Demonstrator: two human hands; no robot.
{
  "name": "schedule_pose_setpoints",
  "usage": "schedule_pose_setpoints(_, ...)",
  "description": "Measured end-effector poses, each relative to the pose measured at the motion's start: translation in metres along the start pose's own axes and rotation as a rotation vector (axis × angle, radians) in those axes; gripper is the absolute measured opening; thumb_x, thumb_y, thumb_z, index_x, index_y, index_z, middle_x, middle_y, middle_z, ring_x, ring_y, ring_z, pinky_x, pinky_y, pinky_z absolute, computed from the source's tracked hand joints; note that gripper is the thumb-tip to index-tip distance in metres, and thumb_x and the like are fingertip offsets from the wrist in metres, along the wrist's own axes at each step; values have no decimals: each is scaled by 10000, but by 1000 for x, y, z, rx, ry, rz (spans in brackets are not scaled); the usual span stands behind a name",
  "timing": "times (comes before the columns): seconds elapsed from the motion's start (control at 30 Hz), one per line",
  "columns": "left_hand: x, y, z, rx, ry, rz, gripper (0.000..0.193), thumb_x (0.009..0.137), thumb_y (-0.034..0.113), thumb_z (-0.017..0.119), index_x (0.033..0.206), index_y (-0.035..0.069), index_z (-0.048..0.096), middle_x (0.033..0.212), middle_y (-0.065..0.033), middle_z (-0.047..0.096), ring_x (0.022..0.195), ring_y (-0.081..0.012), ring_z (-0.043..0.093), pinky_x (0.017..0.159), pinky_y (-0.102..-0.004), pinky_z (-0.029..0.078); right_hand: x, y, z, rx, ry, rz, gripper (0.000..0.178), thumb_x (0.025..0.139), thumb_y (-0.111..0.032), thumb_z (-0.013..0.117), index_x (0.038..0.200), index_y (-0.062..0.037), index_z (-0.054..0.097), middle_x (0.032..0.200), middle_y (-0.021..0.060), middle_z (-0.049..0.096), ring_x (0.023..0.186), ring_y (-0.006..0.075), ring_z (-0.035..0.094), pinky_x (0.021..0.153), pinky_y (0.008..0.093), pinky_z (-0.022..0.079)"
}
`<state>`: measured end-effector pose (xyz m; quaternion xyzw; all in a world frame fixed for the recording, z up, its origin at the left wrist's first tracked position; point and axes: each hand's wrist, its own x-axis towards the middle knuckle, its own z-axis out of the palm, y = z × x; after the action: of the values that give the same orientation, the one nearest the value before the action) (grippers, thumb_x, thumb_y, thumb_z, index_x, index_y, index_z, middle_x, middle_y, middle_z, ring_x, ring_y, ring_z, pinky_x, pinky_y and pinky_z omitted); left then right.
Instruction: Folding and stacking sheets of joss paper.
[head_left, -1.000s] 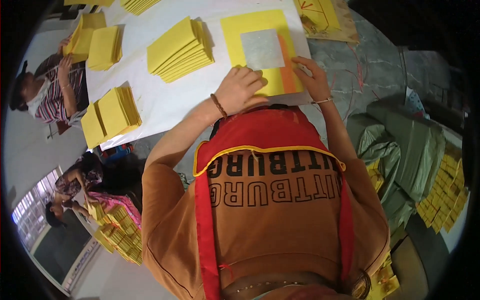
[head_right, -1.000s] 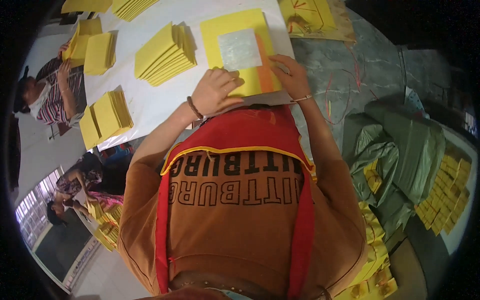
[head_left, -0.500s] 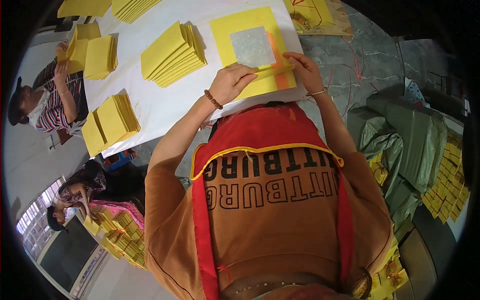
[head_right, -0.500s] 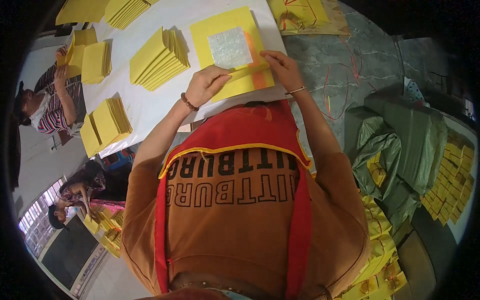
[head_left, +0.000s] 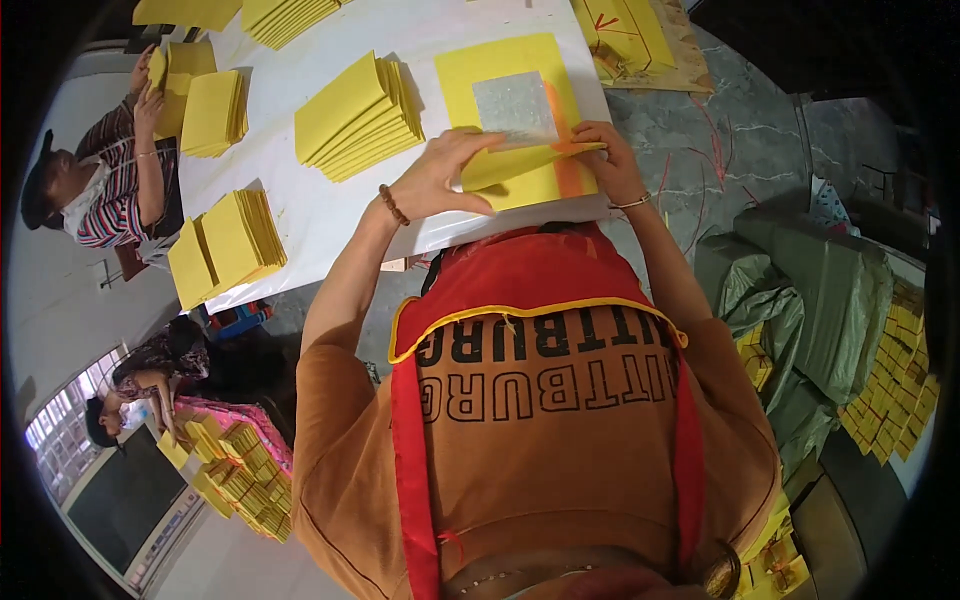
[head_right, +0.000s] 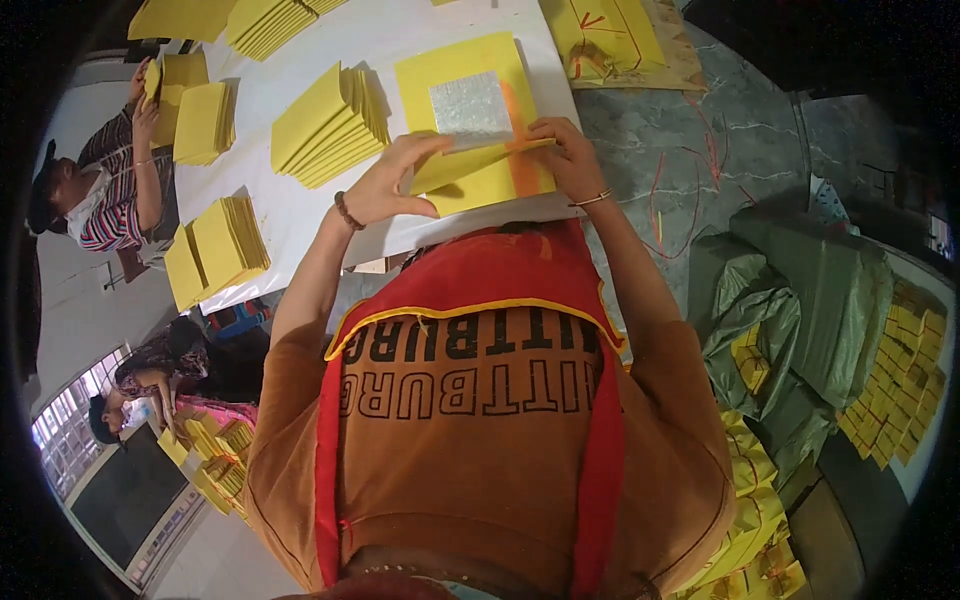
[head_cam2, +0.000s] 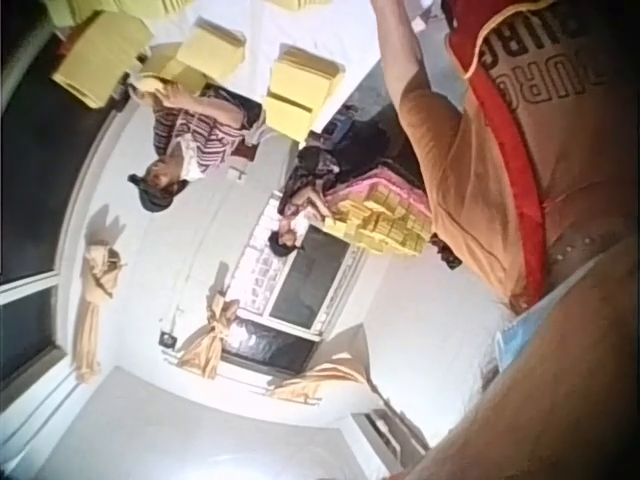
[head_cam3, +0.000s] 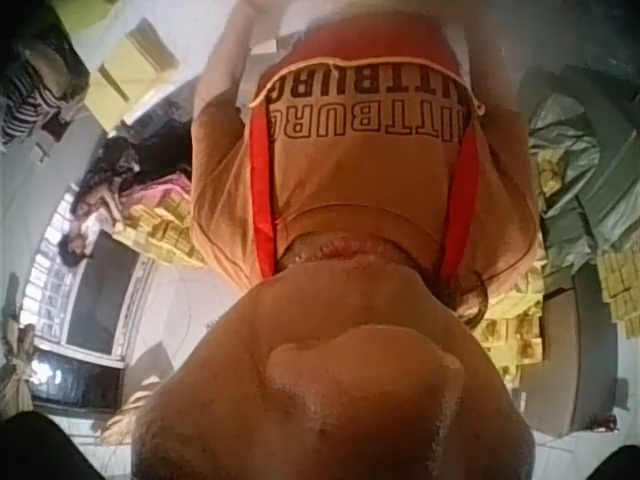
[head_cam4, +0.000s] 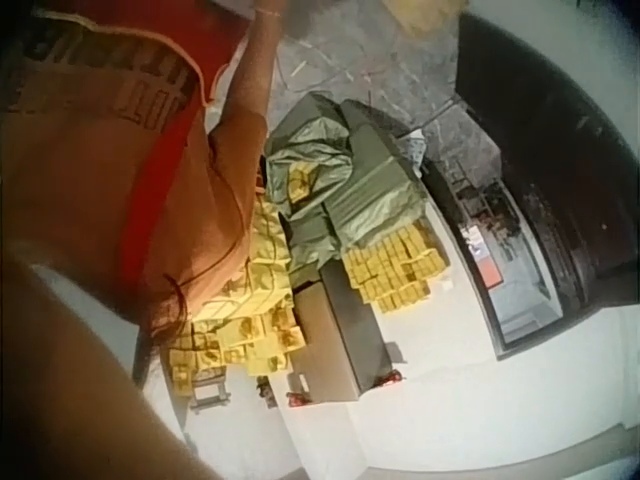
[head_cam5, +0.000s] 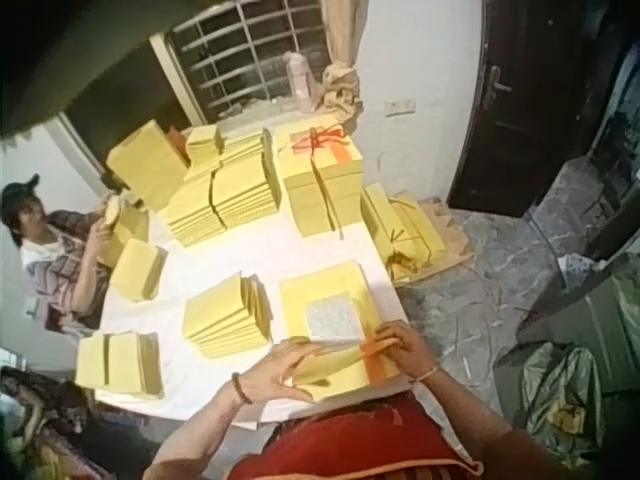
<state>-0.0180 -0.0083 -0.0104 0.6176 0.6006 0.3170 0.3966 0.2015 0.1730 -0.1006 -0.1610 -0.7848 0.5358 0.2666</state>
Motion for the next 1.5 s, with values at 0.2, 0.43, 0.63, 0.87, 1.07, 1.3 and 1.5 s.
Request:
schedule_pose_setpoints(0.2, 3, -37, 17, 642, 408, 186, 340, 744, 100, 584, 1081, 142, 596, 1136, -67, 557, 1024, -267, 490, 844, -374, 392, 7, -3, -2, 179, -9, 113, 267, 696, -14, 679, 944, -41, 585, 1063, 95, 570, 982, 246, 545, 867, 318, 428)
schedule_pose_setpoints(0.43, -29, -13, 25, 676, 331, 249, 299, 761, 94, 563, 1052, 147, 606, 1070, -48, 590, 966, -240, 524, 802, -354, 399, 4, -48, -14, -505, -200, -358, 258, 727, -104, 630, 984, -121, 614, 1089, 69, 581, 1036, 276, 534, 858, 375, 412)
schedule_pose_setpoints(0.63, -22, -5, 29, 316, 424, -61, 177, 817, 159, 566, 965, 82, 626, 832, -100, 624, 782, -276, 569, 675, -363, 442, 4, -40, -5, -321, -251, -123, 231, 770, -147, 625, 999, -116, 617, 922, 65, 640, 845, 263, 597, 699, 334, 454)
schedule_pose_setpoints(0.87, -2, -51, 38, -361, 599, -376, 245, 851, 202, 583, 995, 5, 599, 608, -69, 576, 503, -115, 479, 496, -284, 405, 19, -42, 24, -1, 173, 320, 354, 781, -238, 660, 1078, -60, 587, 800, 94, 649, 656, 184, 606, 589, 285, 458)
schedule_pose_setpoints(1.07, 5, -47, 39, -430, 665, -393, 513, 823, 119, 601, 1286, 56, 388, 669, -67, 622, 548, -110, 540, 518, -268, 422, 23, -35, 21, -149, 94, 341, 458, 757, -176, 676, 1187, -79, 553, 908, 128, 663, 781, 166, 635, 686, 275, 478)
schedule_pose_setpoints(1.3, 9, -41, 32, -464, 668, -388, 650, 815, 105, 589, 1365, 72, 244, 698, -89, 630, 565, -144, 568, 532, -272, 429, 28, -28, 23, -103, 112, 396, 451, 742, -191, 686, 1166, -80, 579, 899, 137, 665, 791, 173, 640, 700, 269, 479)
schedule_pose_setpoints(1.5, 13, 5, 14, 363, 708, -323, 587, 791, 179, 637, 1308, 86, 374, 1002, -141, 561, 872, -242, 554, 723, -367, 424, 29, -26, 23, -151, 102, 407, 460, 735, -190, 690, 1166, -73, 579, 841, 137, 668, 732, 161, 636, 661, 277, 482)
